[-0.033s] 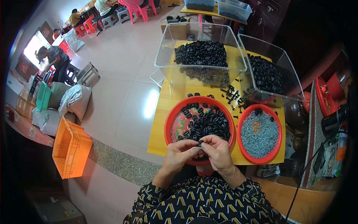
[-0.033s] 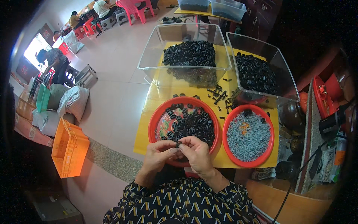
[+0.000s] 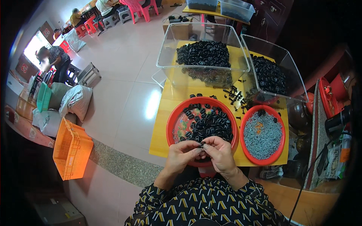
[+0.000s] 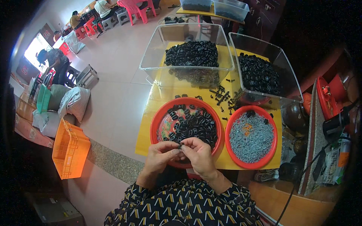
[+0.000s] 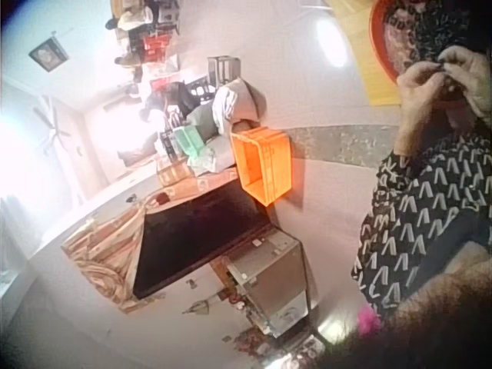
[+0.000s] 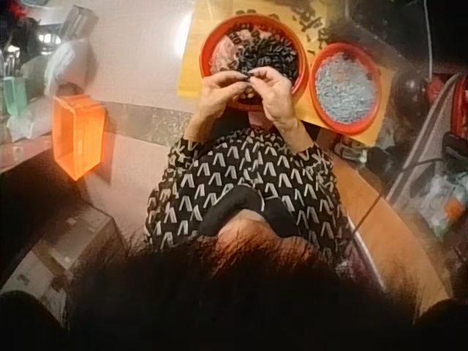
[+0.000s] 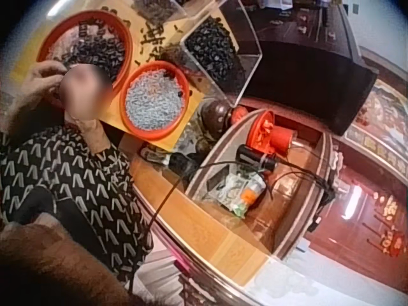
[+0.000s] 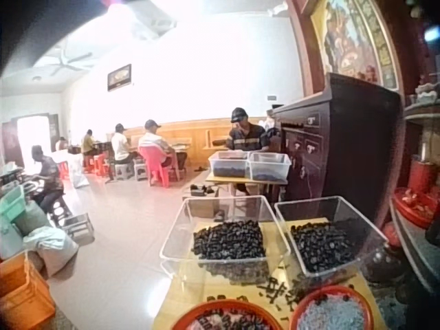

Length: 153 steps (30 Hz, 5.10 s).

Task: The person assembles small black padlocks by hand, inserting metal pins into the lock bodies and placing the completed units into a red tray. The person repeatedly picks up lock bodies and pins from containers on the table and performs the assembly one at a time.

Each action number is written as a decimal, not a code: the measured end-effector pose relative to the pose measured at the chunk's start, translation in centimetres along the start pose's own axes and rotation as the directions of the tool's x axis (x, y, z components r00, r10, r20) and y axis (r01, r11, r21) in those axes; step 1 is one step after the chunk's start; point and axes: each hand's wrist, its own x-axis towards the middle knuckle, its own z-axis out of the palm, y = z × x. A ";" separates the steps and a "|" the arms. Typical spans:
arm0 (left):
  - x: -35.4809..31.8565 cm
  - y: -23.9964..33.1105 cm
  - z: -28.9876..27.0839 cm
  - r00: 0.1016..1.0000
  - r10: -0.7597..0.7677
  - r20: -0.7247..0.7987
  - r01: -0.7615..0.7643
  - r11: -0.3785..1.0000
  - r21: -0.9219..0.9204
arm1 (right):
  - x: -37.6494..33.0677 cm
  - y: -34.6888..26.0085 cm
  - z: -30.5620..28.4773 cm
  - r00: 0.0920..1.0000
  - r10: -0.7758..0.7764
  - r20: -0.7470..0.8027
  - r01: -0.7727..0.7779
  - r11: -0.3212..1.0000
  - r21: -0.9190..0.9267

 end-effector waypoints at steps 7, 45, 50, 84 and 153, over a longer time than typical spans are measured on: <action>0.2 -0.9 -1.1 1.000 0.016 0.020 -0.013 0.986 -0.166 | -0.1 -0.5 -0.7 0.998 0.046 -0.052 -0.047 0.999 -0.020; -0.8 -1.2 -0.5 0.983 0.147 0.109 -0.148 0.989 0.000 | 0.1 -1.1 -1.5 0.969 0.183 0.164 -0.177 0.983 -0.053; -1.1 -1.2 -0.4 0.976 0.169 0.140 -0.175 0.984 0.029 | 0.1 -0.8 -2.1 0.941 0.215 0.261 -0.231 0.972 0.031; -1.3 -2.3 -0.4 0.972 0.216 0.090 -0.223 0.971 0.082 | 0.0 -1.5 -0.8 0.958 0.271 0.092 -0.241 0.938 -0.247; -1.6 -1.9 -4.4 0.876 0.480 0.056 -0.454 0.777 0.437 | 10.2 -6.2 -2.4 0.873 -0.112 0.475 0.467 -0.096 -0.879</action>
